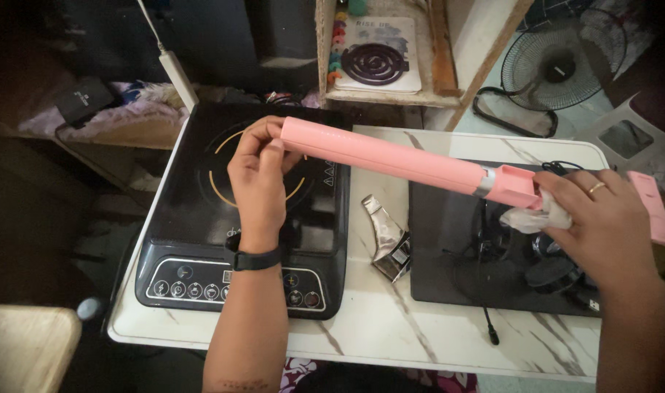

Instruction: The person wipes the surface of a black induction cooktop with a white cloth, then picks up a pink selfie stick and wipes its handle and telescopic metal pole. The person collapses the selfie stick and continues wiping it before placing it back on the table.

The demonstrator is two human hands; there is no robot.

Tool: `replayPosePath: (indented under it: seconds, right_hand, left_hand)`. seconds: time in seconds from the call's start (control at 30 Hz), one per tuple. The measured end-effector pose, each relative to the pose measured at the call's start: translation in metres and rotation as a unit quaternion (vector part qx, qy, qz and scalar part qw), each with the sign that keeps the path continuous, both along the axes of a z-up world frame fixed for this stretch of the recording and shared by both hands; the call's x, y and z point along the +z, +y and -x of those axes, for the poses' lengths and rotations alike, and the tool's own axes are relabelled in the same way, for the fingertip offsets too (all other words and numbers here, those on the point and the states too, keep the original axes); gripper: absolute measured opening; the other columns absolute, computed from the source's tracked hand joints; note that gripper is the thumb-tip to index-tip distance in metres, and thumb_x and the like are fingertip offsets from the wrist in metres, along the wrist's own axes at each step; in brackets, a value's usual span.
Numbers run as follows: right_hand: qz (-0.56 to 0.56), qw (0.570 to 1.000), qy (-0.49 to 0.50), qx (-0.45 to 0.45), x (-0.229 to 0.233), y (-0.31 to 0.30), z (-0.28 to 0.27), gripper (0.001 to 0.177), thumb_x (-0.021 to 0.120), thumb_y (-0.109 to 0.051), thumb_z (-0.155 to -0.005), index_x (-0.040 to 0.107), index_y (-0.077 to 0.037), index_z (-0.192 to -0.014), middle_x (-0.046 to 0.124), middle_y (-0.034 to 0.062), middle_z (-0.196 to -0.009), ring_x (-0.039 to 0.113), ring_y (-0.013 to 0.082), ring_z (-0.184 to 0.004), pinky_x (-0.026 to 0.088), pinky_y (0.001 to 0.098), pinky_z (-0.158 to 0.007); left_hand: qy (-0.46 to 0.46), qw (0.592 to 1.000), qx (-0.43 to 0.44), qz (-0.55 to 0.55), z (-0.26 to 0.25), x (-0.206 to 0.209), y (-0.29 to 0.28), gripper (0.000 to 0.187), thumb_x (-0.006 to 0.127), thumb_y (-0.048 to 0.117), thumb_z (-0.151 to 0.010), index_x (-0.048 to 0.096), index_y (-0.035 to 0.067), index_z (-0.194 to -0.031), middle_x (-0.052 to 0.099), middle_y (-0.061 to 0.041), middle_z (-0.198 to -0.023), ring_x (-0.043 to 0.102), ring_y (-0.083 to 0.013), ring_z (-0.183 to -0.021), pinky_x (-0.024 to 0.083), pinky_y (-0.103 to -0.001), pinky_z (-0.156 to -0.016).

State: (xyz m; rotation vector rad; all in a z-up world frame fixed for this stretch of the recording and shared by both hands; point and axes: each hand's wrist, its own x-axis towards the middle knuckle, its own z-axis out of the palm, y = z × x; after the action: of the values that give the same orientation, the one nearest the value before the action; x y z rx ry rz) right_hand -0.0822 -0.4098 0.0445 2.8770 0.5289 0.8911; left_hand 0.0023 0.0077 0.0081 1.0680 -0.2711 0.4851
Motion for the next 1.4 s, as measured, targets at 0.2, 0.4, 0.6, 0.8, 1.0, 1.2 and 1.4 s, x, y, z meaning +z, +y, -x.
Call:
replayPosePath:
  seconds: [0.2, 0.4, 0.6, 0.8, 1.0, 1.2, 1.4]
  right_hand:
    - [0.029, 0.999, 0.001, -0.014, 0.008, 0.016, -0.010, 0.073, 0.085, -0.020, -0.054, 0.068, -0.015, -0.125, 0.065, 0.0072, -0.098, 0.061, 0.0301, -0.096, 0.049, 0.0418, -0.085]
    - [-0.008, 0.999, 0.042, 0.003, 0.002, 0.028, -0.018, 0.066, 0.085, -0.019, -0.063, 0.066, -0.013, -0.127, 0.067, 0.0093, -0.110, 0.062, 0.0325, -0.107, 0.049, 0.0443, -0.093]
    - [-0.031, 0.998, 0.042, 0.025, -0.003, 0.033, -0.026, 0.066, 0.084, -0.017, -0.065, 0.064, -0.012, -0.127, 0.067, 0.0097, -0.112, 0.062, 0.0337, -0.110, 0.050, 0.0440, -0.097]
    - [-0.062, 0.996, 0.056, -0.004, 0.001, 0.037, -0.022, 0.065, 0.085, -0.013, -0.062, 0.067, -0.014, -0.125, 0.068, 0.0077, -0.107, 0.062, 0.0330, -0.104, 0.049, 0.0440, -0.093]
    - [-0.067, 0.998, -0.011, 0.010, -0.001, 0.040, -0.019, 0.070, 0.084, -0.012, -0.059, 0.068, -0.013, -0.127, 0.067, 0.0090, -0.112, 0.062, 0.0336, -0.107, 0.050, 0.0452, -0.094]
    - [-0.040, 0.999, -0.029, -0.020, 0.008, 0.052, -0.012, 0.063, 0.086, -0.015, -0.067, 0.071, -0.018, -0.128, 0.067, 0.0054, -0.110, 0.062, 0.0295, -0.105, 0.048, 0.0422, -0.091]
    - [0.040, 0.993, -0.110, -0.031, 0.018, 0.068, 0.000, 0.046, 0.082, -0.016, -0.070, 0.076, -0.019, -0.116, 0.066, 0.0060, -0.104, 0.063, 0.0330, -0.105, 0.045, 0.0474, -0.093]
  left_hand:
    - [0.044, 0.999, 0.003, 0.014, -0.007, -0.012, 0.005, 0.014, 0.051, -0.001, -0.100, 0.063, 0.000, -0.107, 0.068, -0.008, -0.117, 0.068, -0.0139, -0.100, 0.065, -0.034, -0.089]
    - [-0.012, 0.997, 0.069, -0.012, -0.014, -0.031, 0.004, 0.018, 0.052, -0.007, -0.101, 0.068, -0.004, -0.109, 0.070, -0.009, -0.124, 0.067, -0.0125, -0.104, 0.058, -0.025, -0.090]
    - [0.008, 0.995, 0.070, -0.068, -0.012, -0.018, 0.008, 0.038, 0.045, -0.014, -0.102, 0.065, -0.002, -0.132, 0.064, -0.012, -0.134, 0.061, -0.0109, -0.112, 0.051, -0.021, -0.096]
    - [0.008, 0.985, 0.053, -0.165, 0.012, 0.012, -0.001, 0.093, 0.039, -0.022, -0.077, 0.026, 0.010, -0.163, 0.044, -0.014, -0.153, 0.062, -0.0127, -0.107, 0.051, -0.022, -0.082]
    - [-0.148, 0.930, 0.216, -0.257, 0.034, 0.020, -0.017, 0.074, 0.056, -0.018, -0.097, 0.028, 0.005, -0.162, 0.041, -0.015, -0.158, 0.050, -0.0208, -0.135, 0.038, -0.028, -0.122]
    - [-0.104, 0.995, -0.003, -0.015, 0.031, 0.014, -0.023, 0.074, 0.064, -0.001, -0.105, 0.022, -0.003, -0.166, 0.051, -0.020, -0.150, 0.055, -0.0229, -0.139, 0.042, -0.034, -0.124]
    - [-0.153, 0.985, -0.001, -0.083, 0.027, 0.007, -0.020, 0.070, 0.065, 0.003, -0.109, 0.024, -0.003, -0.165, 0.049, -0.019, -0.155, 0.048, -0.0242, -0.146, 0.034, -0.037, -0.129]
